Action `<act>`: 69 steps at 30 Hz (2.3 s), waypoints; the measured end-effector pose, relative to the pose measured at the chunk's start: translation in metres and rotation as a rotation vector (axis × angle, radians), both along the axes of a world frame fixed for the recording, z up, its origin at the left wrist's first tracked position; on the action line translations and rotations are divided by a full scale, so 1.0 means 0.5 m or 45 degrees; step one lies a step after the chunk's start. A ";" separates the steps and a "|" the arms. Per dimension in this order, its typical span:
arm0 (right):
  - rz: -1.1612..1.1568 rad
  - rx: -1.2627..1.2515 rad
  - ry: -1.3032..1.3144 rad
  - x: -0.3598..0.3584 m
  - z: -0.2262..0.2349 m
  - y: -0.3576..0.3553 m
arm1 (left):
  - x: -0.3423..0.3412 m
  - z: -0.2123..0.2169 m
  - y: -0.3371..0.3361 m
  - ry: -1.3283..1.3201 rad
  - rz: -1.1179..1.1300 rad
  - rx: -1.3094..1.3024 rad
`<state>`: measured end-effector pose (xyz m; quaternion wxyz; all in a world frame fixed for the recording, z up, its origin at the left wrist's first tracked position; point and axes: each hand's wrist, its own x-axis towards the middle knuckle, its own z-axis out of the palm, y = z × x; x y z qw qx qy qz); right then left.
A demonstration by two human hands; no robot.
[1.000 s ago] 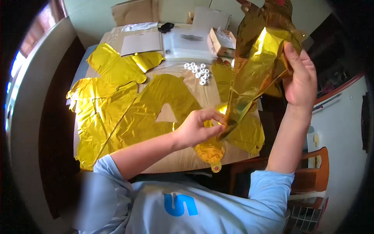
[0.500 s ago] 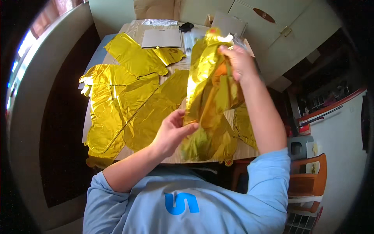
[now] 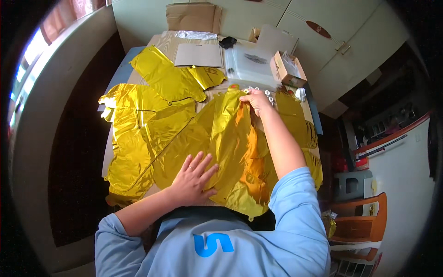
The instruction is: Folding gold foil balloons and placing them on cardboard backing.
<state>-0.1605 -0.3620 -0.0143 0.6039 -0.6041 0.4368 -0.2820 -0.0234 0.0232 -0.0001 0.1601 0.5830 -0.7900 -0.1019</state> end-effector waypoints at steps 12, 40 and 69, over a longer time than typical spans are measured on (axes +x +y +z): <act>-0.348 -0.278 -0.030 0.062 -0.077 -0.057 | 0.045 0.056 -0.059 0.368 0.064 -0.004; -0.621 -0.527 0.780 0.092 0.007 0.028 | 0.310 0.029 -0.494 0.950 0.602 0.420; 0.107 -1.185 0.351 0.226 -0.018 0.132 | 0.305 -0.006 -0.474 0.465 0.170 -0.329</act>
